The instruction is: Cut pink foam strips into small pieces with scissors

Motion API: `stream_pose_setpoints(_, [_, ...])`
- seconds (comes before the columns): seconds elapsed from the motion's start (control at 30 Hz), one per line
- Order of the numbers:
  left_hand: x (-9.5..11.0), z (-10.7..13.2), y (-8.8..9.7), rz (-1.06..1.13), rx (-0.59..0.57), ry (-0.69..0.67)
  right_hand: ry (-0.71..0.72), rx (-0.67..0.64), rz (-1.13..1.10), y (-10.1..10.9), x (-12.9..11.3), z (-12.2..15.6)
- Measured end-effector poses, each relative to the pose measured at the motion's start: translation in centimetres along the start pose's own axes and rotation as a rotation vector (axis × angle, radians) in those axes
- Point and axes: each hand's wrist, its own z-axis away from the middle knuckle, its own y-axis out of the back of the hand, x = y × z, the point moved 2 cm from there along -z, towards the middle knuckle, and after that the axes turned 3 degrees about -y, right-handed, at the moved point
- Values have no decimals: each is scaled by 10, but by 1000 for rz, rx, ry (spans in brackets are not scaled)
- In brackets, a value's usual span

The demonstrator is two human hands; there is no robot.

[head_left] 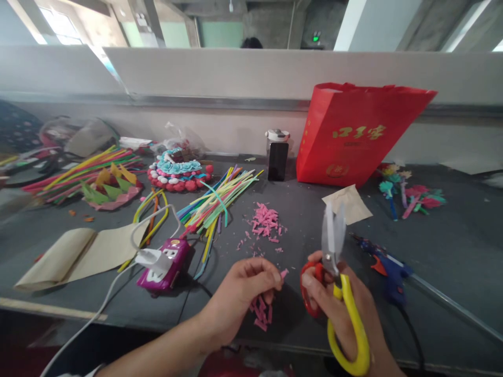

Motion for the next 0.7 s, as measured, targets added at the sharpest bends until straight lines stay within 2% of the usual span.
stream_pose_setpoints(0.1, [4, 0, 3, 11, 80, -84, 108, 50, 202, -5, 2, 5])
stream_pose_setpoints(0.2, [5, 1, 4, 40, 104, -122, 242, 62, 303, -12, 4, 9])
stream_pose_setpoints(0.4, [3, 0, 6, 103, 118, -131, 259, 5, 338, -16, 10, 12])
stream_pose_setpoints(0.53, [5, 0, 6, 211, 121, -135, 368, 59, 446, -17, 18, 12])
stream_pose_setpoints(0.7, [1, 3, 3, 239, 105, -111, 418, 6, 584, -21, 23, 13])
